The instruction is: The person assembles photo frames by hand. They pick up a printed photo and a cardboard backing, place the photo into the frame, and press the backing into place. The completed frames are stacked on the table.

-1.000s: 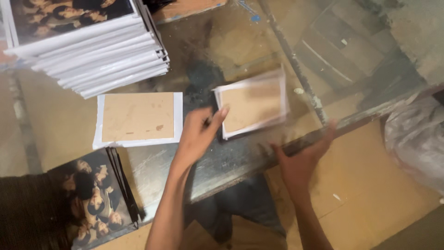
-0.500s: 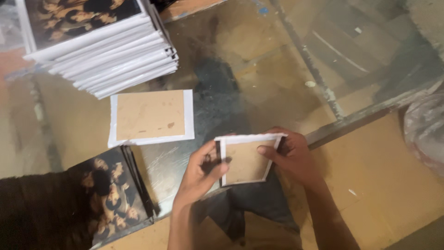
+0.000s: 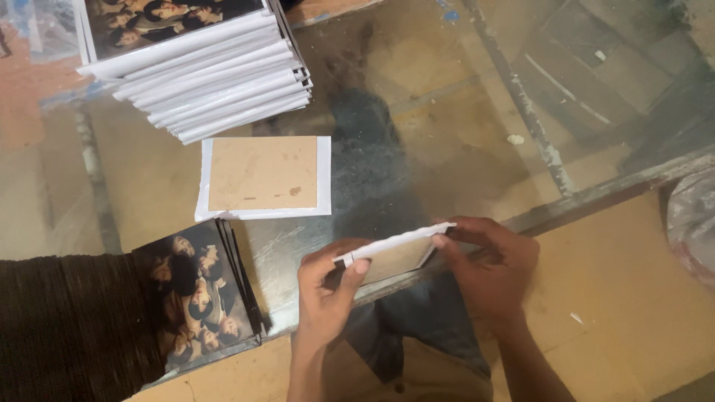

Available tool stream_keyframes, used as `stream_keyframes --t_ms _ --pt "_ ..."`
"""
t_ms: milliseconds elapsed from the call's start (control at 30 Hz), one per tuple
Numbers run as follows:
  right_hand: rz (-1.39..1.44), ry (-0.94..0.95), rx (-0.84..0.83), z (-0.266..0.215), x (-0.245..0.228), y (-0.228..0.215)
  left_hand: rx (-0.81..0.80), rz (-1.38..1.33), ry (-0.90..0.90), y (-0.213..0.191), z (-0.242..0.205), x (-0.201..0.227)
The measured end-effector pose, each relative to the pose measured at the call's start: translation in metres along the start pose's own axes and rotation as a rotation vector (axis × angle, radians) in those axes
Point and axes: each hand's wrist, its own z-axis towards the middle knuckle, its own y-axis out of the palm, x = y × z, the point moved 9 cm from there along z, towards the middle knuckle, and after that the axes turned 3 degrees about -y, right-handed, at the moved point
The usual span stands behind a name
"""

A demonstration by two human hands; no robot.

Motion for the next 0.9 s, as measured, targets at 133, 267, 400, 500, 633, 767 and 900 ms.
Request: stream_keyframes --t_ms 133,267,400,500,633,767,900 --pt "0.261 0.026 -0.042 -0.004 0.008 0.005 -0.027 0.019 0.012 0.0 -0.003 0.008" --pt "0.389 -0.061 -0.104 -0.006 0.012 0.007 -0.055 0.021 0.03 -0.006 -0.004 0.01" --pt "0.372 -0.094 -0.129 -0.006 0.01 0.008 -0.066 0.001 0.044 -0.008 -0.005 0.008" --pt "0.29 -0.151 -0.127 -0.006 0.0 0.005 -0.066 -0.02 0.006 -0.01 -0.005 0.004" --pt "0.327 -0.091 -0.11 -0.007 0.003 0.006 -0.04 0.008 -0.006 -0.013 -0.006 0.007" --pt "0.225 -0.105 -0.058 -0.01 0.005 0.004 -0.026 0.038 -0.079 -0.014 -0.005 0.0" --pt "0.118 0.163 -0.055 -0.007 0.043 0.013 0.049 0.003 -0.285 -0.017 -0.004 -0.022"
